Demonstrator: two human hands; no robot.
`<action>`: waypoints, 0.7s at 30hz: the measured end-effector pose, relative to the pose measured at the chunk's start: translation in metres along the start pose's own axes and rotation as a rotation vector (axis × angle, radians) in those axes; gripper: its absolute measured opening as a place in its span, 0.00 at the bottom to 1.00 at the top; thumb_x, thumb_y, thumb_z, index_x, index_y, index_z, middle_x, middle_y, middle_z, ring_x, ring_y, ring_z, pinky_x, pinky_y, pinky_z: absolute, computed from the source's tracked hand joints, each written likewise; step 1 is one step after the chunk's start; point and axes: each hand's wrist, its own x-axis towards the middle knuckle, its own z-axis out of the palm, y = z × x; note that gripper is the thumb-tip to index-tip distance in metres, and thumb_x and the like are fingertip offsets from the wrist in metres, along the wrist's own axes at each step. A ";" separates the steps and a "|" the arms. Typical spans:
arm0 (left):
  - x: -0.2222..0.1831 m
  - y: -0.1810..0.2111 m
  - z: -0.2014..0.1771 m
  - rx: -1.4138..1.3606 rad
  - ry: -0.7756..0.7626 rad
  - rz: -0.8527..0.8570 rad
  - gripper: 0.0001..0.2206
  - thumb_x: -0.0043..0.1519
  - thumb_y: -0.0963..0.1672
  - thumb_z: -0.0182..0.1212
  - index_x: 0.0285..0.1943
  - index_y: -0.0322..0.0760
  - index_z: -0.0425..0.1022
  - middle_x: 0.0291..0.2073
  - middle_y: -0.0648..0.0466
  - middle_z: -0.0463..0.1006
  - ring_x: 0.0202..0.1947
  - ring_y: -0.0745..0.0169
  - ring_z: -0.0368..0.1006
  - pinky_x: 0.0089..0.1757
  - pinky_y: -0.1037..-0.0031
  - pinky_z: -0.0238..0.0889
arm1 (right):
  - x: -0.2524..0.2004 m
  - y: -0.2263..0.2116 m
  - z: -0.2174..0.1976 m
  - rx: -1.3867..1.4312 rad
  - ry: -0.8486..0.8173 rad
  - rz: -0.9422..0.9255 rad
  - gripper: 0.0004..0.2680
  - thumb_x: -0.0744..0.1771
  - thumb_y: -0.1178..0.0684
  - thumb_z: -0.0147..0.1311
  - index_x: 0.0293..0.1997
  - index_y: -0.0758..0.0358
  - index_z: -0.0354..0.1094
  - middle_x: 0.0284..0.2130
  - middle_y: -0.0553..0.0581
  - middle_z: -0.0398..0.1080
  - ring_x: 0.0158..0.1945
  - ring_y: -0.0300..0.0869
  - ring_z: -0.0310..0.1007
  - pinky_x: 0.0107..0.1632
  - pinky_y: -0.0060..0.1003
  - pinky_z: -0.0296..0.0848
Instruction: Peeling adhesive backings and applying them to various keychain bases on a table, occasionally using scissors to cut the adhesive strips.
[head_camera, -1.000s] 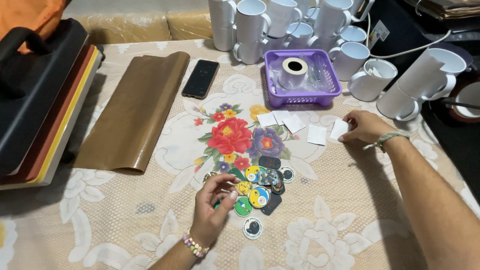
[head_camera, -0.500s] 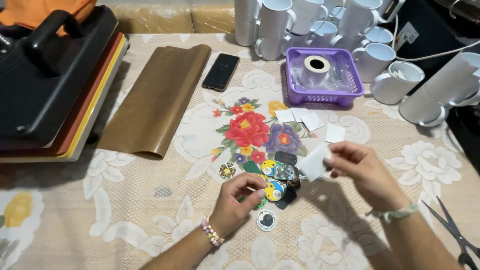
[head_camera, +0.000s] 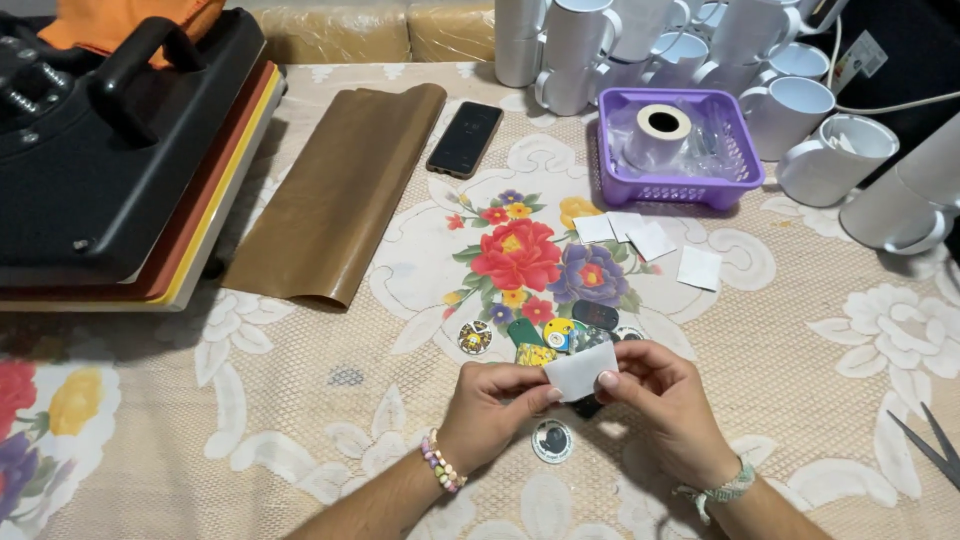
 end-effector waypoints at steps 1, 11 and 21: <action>0.000 -0.002 0.000 -0.008 0.002 -0.003 0.06 0.55 0.41 0.71 0.38 0.32 0.85 0.33 0.49 0.86 0.30 0.69 0.80 0.34 0.81 0.74 | 0.000 0.002 -0.001 0.026 -0.016 -0.011 0.11 0.61 0.64 0.62 0.47 0.75 0.73 0.31 0.66 0.77 0.32 0.50 0.78 0.38 0.42 0.82; -0.001 0.000 -0.001 -0.051 0.008 -0.028 0.05 0.55 0.39 0.71 0.39 0.31 0.84 0.33 0.45 0.86 0.29 0.62 0.83 0.32 0.81 0.79 | -0.002 0.013 0.001 0.106 -0.002 0.079 0.14 0.61 0.66 0.61 0.51 0.72 0.69 0.34 0.67 0.76 0.28 0.48 0.76 0.34 0.34 0.76; 0.001 0.016 -0.003 0.421 0.113 0.330 0.15 0.59 0.41 0.67 0.55 0.32 0.77 0.48 0.42 0.82 0.48 0.52 0.81 0.52 0.68 0.75 | -0.020 0.006 0.027 0.072 0.041 0.113 0.17 0.60 0.66 0.60 0.56 0.74 0.70 0.38 0.70 0.79 0.32 0.49 0.79 0.40 0.36 0.79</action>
